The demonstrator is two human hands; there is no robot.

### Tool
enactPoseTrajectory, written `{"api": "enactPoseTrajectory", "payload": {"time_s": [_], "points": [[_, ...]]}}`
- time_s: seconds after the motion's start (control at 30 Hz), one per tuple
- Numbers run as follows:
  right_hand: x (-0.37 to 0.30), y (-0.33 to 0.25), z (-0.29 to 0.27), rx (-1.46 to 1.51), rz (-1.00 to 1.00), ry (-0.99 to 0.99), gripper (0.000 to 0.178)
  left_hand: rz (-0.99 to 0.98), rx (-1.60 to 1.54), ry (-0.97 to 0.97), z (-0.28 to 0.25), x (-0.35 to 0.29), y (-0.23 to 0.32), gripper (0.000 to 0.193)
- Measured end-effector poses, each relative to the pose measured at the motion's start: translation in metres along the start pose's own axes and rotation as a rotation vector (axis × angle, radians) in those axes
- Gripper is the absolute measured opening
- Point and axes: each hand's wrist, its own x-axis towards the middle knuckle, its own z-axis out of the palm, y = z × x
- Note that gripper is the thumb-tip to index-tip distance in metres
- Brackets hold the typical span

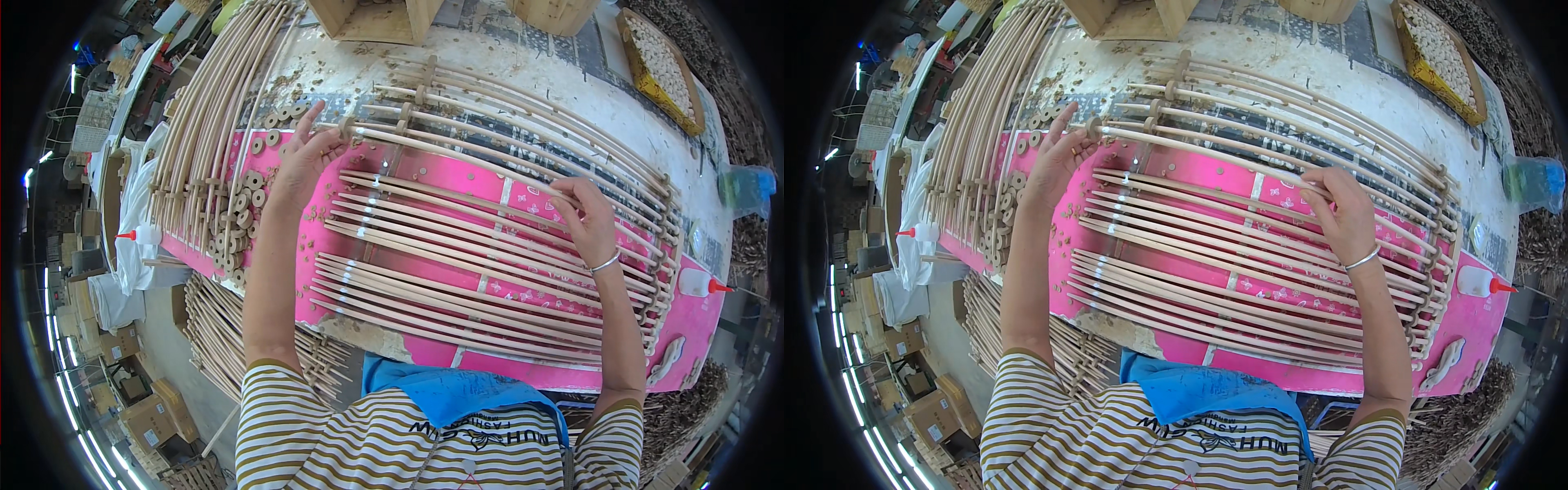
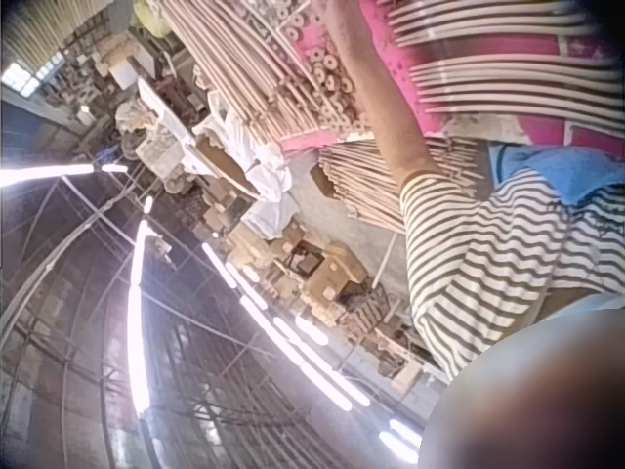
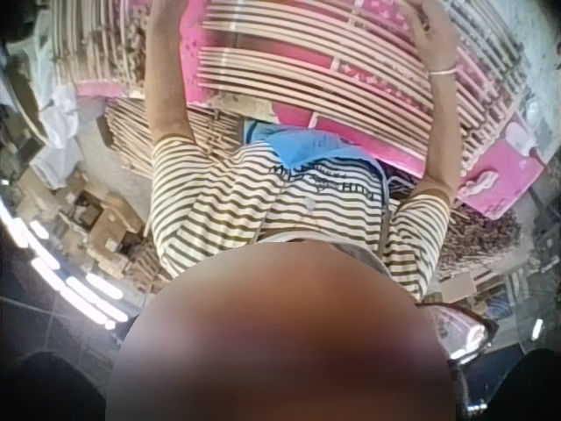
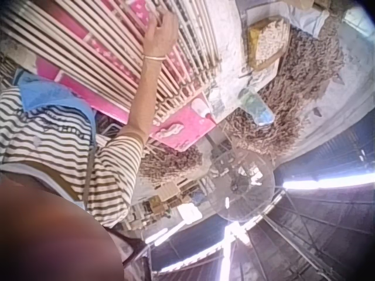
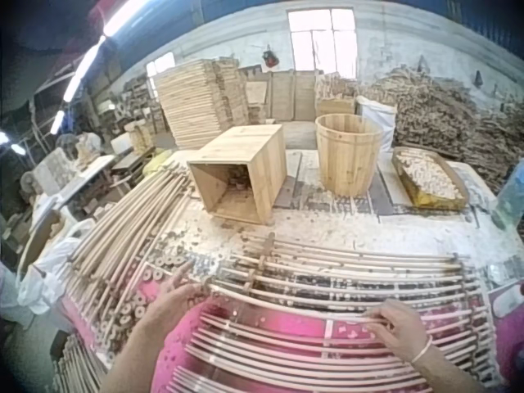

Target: Applying wood glue to rods and manually assembling them into a lattice structure with spacers.

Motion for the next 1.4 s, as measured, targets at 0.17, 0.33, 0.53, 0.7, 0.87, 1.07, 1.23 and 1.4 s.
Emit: {"api": "enactPoseTrajectory", "payload": {"time_s": [0.17, 0.33, 0.53, 0.7, 0.87, 1.07, 1.23, 1.4], "points": [[0.007, -0.002, 0.003, -0.008, -0.002, 0.023, 0.012, 0.016, 0.01, 0.013, 0.016, -0.007, -0.001, 0.085], [0.006, 0.017, 0.001, -0.208, -0.083, 0.001, 0.018, 0.084, 0.096, 0.003, 0.023, -0.002, -0.01, 0.1], [0.004, 0.026, 0.019, -0.09, -0.024, 0.001, 0.019, 0.083, 0.173, 0.051, 0.024, -0.017, -0.001, 0.088], [-0.006, 0.033, 0.008, -0.161, 0.047, 0.059, 0.014, 0.089, 0.238, -0.022, 0.045, -0.009, -0.012, 0.082], [-0.006, 0.048, 0.009, -0.122, 0.023, 0.054, 0.015, 0.06, 0.305, -0.036, 0.031, -0.009, -0.017, 0.078], [-0.006, 0.057, 0.006, -0.083, 0.029, -0.004, 0.017, 0.683, 1.305, 0.078, 0.028, -0.016, -0.005, 0.051], [-0.009, 0.05, 0.001, -0.011, 0.061, -0.017, 0.014, 0.828, 1.4, -0.067, 0.049, -0.016, -0.011, 0.052], [-0.007, 0.049, 0.002, -0.05, 0.077, -0.036, 0.013, 0.818, 1.43, -0.02, 0.048, -0.013, -0.019, 0.048]]}}
